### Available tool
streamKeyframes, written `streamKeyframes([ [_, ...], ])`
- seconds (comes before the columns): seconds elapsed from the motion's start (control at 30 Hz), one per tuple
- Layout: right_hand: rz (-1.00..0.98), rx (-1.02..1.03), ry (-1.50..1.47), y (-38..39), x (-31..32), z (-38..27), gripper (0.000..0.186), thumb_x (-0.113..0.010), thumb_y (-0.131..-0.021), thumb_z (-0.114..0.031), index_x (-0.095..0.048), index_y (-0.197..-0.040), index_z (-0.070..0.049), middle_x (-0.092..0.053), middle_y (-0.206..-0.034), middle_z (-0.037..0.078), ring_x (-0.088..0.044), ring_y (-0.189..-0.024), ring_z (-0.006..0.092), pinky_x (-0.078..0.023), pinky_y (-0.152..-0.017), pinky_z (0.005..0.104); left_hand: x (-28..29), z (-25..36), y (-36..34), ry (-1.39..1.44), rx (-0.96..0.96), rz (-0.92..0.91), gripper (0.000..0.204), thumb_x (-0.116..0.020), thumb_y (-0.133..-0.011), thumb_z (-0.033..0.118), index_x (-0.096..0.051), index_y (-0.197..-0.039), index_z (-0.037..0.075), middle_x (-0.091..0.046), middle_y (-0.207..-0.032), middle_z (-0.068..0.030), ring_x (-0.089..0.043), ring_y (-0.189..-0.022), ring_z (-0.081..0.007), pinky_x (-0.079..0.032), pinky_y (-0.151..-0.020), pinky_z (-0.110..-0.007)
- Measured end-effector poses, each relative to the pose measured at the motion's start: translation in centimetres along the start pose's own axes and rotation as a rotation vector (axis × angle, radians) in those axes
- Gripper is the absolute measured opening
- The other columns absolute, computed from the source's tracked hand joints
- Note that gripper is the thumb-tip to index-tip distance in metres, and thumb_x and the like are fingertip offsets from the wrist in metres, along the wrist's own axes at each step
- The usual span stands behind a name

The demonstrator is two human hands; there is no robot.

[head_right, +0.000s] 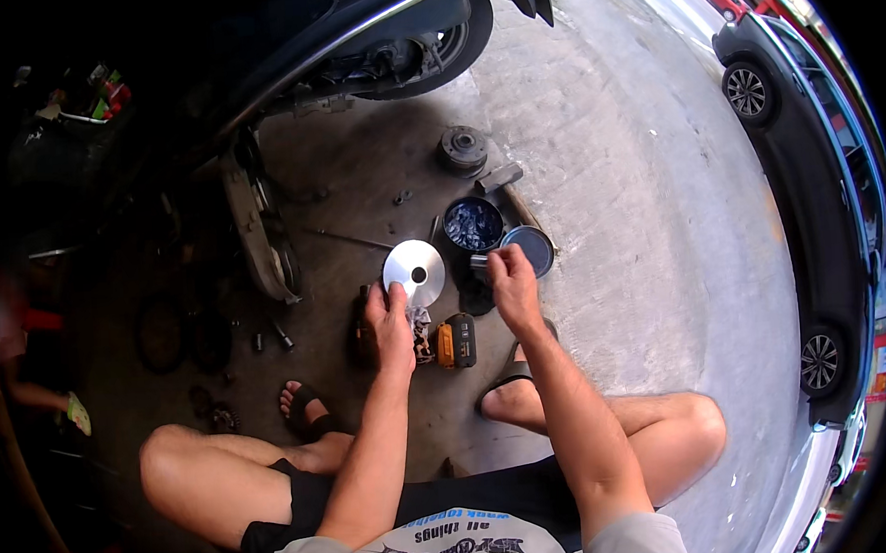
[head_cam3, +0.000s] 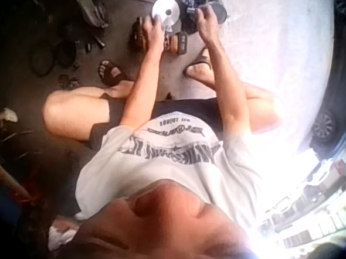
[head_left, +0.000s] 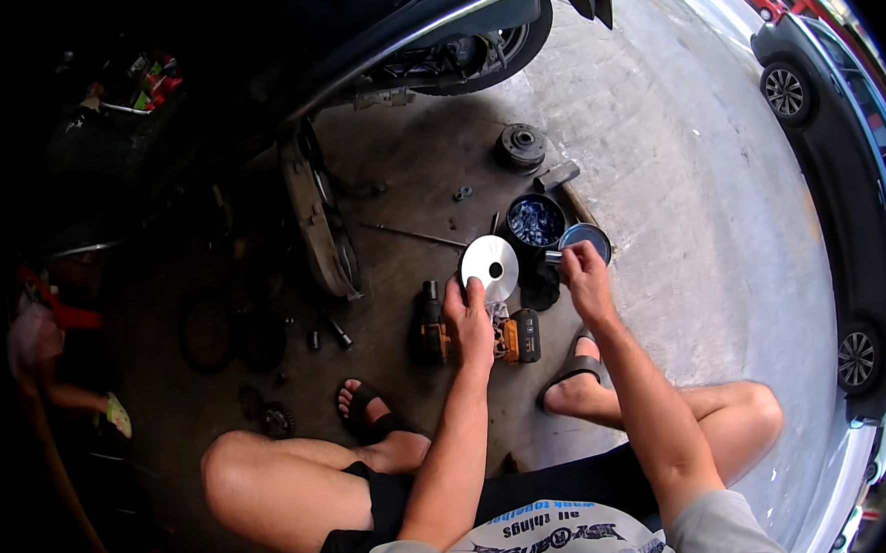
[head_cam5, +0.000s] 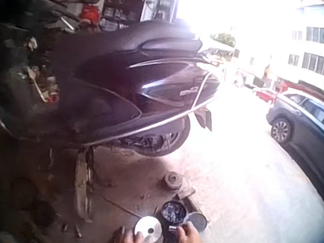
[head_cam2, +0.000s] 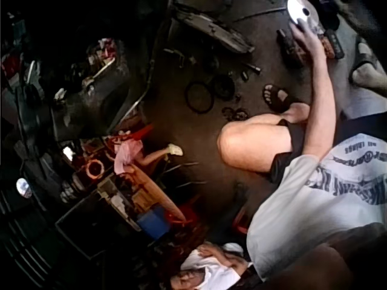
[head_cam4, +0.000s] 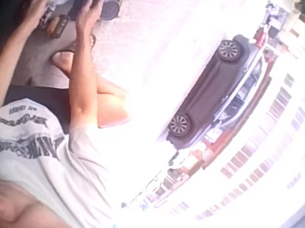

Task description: The person handles a variator pulley with roller weights, applies grease from a container onto the metal parts, and wipes them with a cloth. The person then applies grease into the clutch pulley assembly, closes the grease container lid, and wipes hands with a cloth.

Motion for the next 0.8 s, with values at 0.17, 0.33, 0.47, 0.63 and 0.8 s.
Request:
streamKeyframes([
  [0.17,-0.143,0.228,0.175,4.3,-2.2,-8.0,0.011,-0.060,-0.100,-0.007,-0.056,-0.108,0.000,-0.062,-0.081,0.005,-0.057,-0.074,0.0114,-0.049,-0.068,0.0288,-0.7,1.1,0.9,-0.070,-0.037,-0.029,0.026,-0.054,-0.102,0.020,-0.060,-0.111,-0.004,-0.067,-0.097,-0.0122,-0.062,-0.088,-0.0180,-0.049,-0.078,-0.035],
  [0.33,-0.124,0.358,0.310,5.3,-3.1,-8.6,0.013,-0.064,-0.095,-0.006,-0.057,-0.104,0.000,-0.068,-0.084,0.014,-0.065,-0.075,0.0264,-0.051,-0.069,0.0363,-1.2,1.6,1.5,-0.130,-0.117,-0.044,0.023,-0.055,-0.101,0.018,-0.061,-0.110,-0.003,-0.069,-0.098,-0.0146,-0.065,-0.087,-0.0221,-0.050,-0.077,-0.037],
  [0.47,-0.065,0.513,0.503,5.6,-3.4,-8.9,0.015,-0.068,-0.091,-0.010,-0.059,-0.101,-0.004,-0.070,-0.087,0.017,-0.066,-0.079,0.0384,-0.049,-0.076,0.0428,-0.9,1.9,1.6,-0.181,-0.156,-0.057,0.021,-0.056,-0.100,0.017,-0.061,-0.111,-0.002,-0.070,-0.098,-0.0172,-0.067,-0.089,-0.0269,-0.051,-0.077,-0.038],
  [0.63,-0.051,0.527,0.610,6.4,-3.6,-9.7,0.017,-0.068,-0.092,-0.014,-0.059,-0.101,-0.005,-0.071,-0.087,0.016,-0.067,-0.082,0.0373,-0.048,-0.081,0.0425,-0.5,2.0,1.4,-0.261,-0.195,-0.041,0.022,-0.056,-0.100,0.016,-0.061,-0.113,-0.001,-0.070,-0.100,-0.0211,-0.068,-0.091,-0.0358,-0.051,-0.078,-0.042],
  [0.8,-0.074,0.489,0.610,6.3,-3.4,-9.5,0.019,-0.068,-0.092,-0.016,-0.058,-0.102,-0.003,-0.071,-0.087,0.018,-0.067,-0.081,0.0382,-0.048,-0.081,0.0434,-0.5,2.6,1.6,-0.321,-0.195,-0.069,0.026,-0.058,-0.099,0.018,-0.059,-0.118,-0.001,-0.070,-0.102,-0.0226,-0.068,-0.094,-0.0386,-0.051,-0.079,-0.043],
])
Point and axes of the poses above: each hand's wrist, its own y-axis away from the middle knuckle, its own x-axis out of the back of the hand, z = x × y, the point moved 1 cm from there along -y, towards the middle knuckle
